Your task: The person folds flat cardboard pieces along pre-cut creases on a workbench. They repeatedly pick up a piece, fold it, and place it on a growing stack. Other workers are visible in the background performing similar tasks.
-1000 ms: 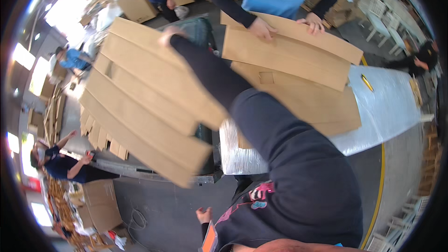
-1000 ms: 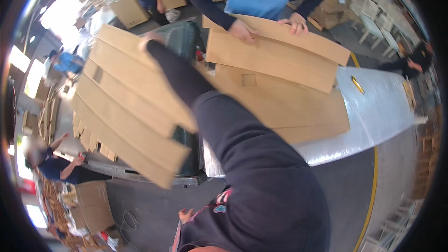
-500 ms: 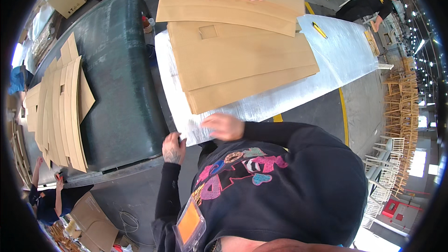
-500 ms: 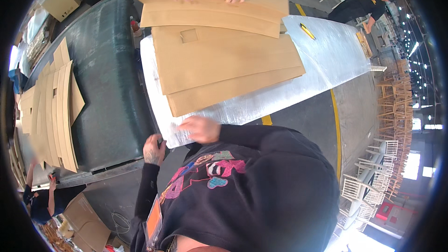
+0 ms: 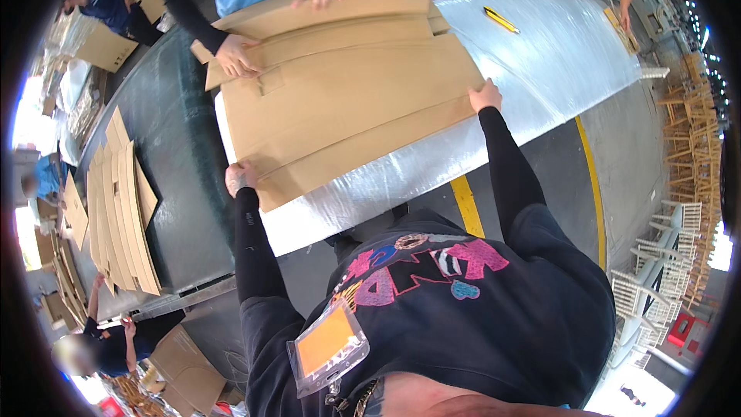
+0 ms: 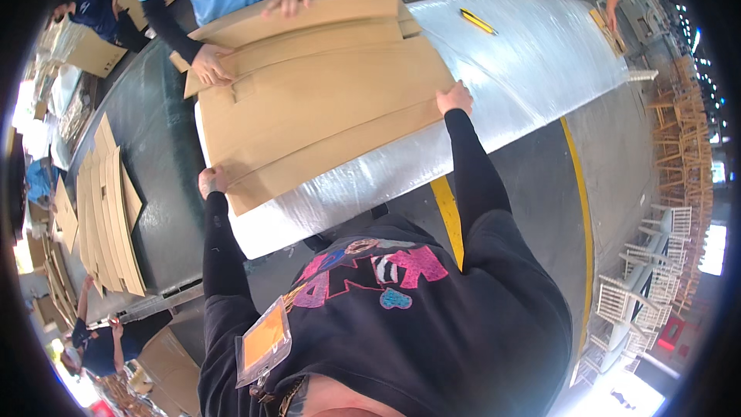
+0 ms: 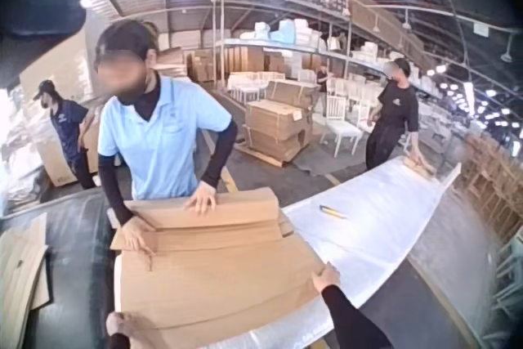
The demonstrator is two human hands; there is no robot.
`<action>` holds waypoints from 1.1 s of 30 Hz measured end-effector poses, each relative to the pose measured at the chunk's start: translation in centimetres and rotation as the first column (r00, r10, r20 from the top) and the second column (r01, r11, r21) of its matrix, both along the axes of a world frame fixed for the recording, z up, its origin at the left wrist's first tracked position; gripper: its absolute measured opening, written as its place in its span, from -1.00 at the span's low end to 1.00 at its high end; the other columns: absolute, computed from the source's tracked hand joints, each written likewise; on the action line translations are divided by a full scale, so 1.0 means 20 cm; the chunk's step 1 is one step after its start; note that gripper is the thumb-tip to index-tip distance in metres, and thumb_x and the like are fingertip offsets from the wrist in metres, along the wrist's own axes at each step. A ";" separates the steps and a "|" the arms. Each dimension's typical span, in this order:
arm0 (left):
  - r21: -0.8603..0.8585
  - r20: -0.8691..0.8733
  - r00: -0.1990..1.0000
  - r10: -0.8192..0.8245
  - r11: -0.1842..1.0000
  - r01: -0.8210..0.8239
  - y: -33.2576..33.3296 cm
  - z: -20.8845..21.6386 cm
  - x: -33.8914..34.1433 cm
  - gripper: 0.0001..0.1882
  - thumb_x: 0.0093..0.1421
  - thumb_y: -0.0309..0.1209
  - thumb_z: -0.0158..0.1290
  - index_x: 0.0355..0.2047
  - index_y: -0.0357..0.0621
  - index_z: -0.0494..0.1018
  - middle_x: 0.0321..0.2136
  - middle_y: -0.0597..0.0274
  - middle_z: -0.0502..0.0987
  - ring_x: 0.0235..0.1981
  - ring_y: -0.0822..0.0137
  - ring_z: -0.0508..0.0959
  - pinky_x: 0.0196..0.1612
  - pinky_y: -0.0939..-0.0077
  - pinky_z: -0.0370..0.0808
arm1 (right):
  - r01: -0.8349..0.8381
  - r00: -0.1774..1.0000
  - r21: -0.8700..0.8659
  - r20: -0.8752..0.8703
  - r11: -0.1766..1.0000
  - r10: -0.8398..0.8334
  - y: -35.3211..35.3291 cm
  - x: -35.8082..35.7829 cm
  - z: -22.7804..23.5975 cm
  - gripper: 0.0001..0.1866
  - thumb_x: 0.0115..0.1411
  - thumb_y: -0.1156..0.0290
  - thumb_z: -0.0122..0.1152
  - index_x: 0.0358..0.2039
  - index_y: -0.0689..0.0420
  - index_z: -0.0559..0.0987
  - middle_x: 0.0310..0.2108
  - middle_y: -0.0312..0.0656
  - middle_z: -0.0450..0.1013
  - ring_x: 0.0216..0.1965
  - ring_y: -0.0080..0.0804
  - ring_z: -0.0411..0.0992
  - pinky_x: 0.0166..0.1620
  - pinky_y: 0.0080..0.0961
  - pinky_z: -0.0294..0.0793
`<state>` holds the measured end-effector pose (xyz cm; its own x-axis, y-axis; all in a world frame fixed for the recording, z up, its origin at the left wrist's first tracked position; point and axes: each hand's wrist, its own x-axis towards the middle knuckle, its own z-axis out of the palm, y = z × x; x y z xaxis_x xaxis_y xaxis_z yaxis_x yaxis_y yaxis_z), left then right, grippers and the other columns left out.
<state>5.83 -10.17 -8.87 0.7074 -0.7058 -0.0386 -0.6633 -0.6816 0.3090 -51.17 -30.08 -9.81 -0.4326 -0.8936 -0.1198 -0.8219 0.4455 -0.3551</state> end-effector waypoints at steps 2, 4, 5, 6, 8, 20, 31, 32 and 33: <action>0.008 -0.005 1.000 -0.021 1.000 0.021 -0.02 0.05 -0.06 -0.59 0.12 -0.16 0.06 -0.44 -0.35 0.61 -0.43 -0.20 0.61 -0.32 -0.10 0.64 -0.17 0.10 0.54 | -0.096 0.992 0.114 0.098 0.989 0.085 -0.08 -0.14 0.00 -0.34 0.12 0.00 0.22 0.17 0.09 0.45 0.16 0.04 0.35 0.21 0.05 0.29 0.20 -0.09 0.36; 0.004 -0.015 0.999 -0.033 0.999 0.033 0.00 0.07 -0.12 -0.60 0.12 -0.17 0.05 -0.53 -0.33 0.61 -0.48 -0.21 0.59 -0.34 -0.08 0.64 -0.19 0.11 0.53 | -0.150 0.984 0.187 0.122 0.971 0.129 -0.12 -0.24 0.00 -0.40 0.13 -0.02 0.19 0.12 0.03 0.51 0.15 -0.01 0.36 0.22 0.01 0.29 0.20 -0.08 0.36; 0.045 -0.020 0.999 -0.036 0.998 0.037 -0.01 0.07 -0.16 -0.60 0.11 -0.16 0.07 -0.49 -0.33 0.62 -0.45 -0.20 0.60 -0.32 -0.07 0.64 -0.16 0.13 0.53 | -0.141 0.987 0.204 0.103 0.969 0.122 -0.13 -0.27 0.01 -0.44 0.14 -0.03 0.19 0.10 -0.03 0.54 0.15 -0.07 0.37 0.23 -0.02 0.28 0.21 -0.06 0.35; 0.080 -0.037 0.999 -0.032 0.996 0.034 -0.01 0.06 -0.20 -0.60 0.10 -0.15 0.08 -0.45 -0.32 0.63 -0.42 -0.18 0.61 -0.29 -0.06 0.64 -0.13 0.15 0.53 | -0.137 0.990 0.218 0.071 0.966 0.124 -0.15 -0.29 0.03 -0.47 0.14 -0.03 0.18 0.08 -0.08 0.56 0.15 -0.12 0.38 0.24 -0.05 0.26 0.22 -0.04 0.33; 0.148 -0.002 1.000 -0.019 0.989 0.019 0.07 0.10 -0.22 -0.60 0.08 -0.16 0.09 -0.41 -0.33 0.64 -0.38 -0.19 0.62 -0.26 -0.07 0.64 -0.10 0.16 0.52 | -0.142 0.990 0.264 0.050 0.954 0.134 -0.11 -0.18 0.00 -0.55 0.15 -0.03 0.16 0.02 -0.20 0.61 0.13 -0.26 0.40 0.26 -0.13 0.23 0.23 0.02 0.30; -0.018 -0.065 0.997 0.050 0.999 -0.051 0.17 0.11 -0.36 -0.62 0.07 -0.19 0.08 -0.39 -0.34 0.55 -0.39 -0.15 0.60 -0.27 -0.08 0.61 -0.13 0.17 0.50 | -0.341 0.940 0.121 0.038 0.932 0.339 0.11 -0.21 0.03 -0.64 0.15 0.06 0.20 -0.12 -0.04 0.61 -0.02 -0.14 0.44 0.07 -0.09 0.38 0.07 -0.12 0.45; 0.085 -0.075 0.996 0.052 0.995 -0.045 0.09 0.06 -0.39 -0.57 0.06 -0.16 0.06 -0.35 -0.39 0.55 -0.31 -0.25 0.60 -0.19 -0.14 0.60 -0.09 0.12 0.50 | -0.321 0.938 0.058 0.154 0.945 0.310 -0.33 -0.34 0.01 -0.38 0.13 -0.03 0.25 0.06 0.17 0.55 0.03 0.03 0.52 0.10 -0.10 0.46 0.14 -0.26 0.42; 0.096 -0.068 0.996 0.059 0.994 -0.053 0.07 0.07 -0.39 -0.56 0.06 -0.16 0.07 -0.34 -0.40 0.55 -0.31 -0.25 0.60 -0.18 -0.14 0.60 -0.08 0.12 0.50 | -0.276 0.959 0.059 0.089 0.959 0.271 -0.31 -0.33 0.00 -0.44 0.11 -0.04 0.27 -0.05 0.15 0.63 -0.08 -0.06 0.58 0.03 -0.12 0.51 0.11 -0.26 0.46; 0.097 -0.070 0.994 0.084 0.992 -0.077 0.10 0.07 -0.38 -0.55 0.06 -0.15 0.08 -0.34 -0.40 0.55 -0.30 -0.26 0.60 -0.17 -0.14 0.60 -0.08 0.13 0.50 | -0.258 0.965 0.090 0.078 0.962 0.252 -0.31 -0.30 0.03 -0.45 0.10 -0.04 0.28 -0.06 0.15 0.63 -0.08 -0.06 0.58 0.03 -0.12 0.51 0.10 -0.26 0.46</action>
<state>-1.82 -8.15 -7.56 0.7548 -0.6372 -0.1558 -0.5826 -0.7604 0.2870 -57.09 -36.22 -9.29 -0.1806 -0.9556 -0.2329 -0.8894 0.2598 -0.3762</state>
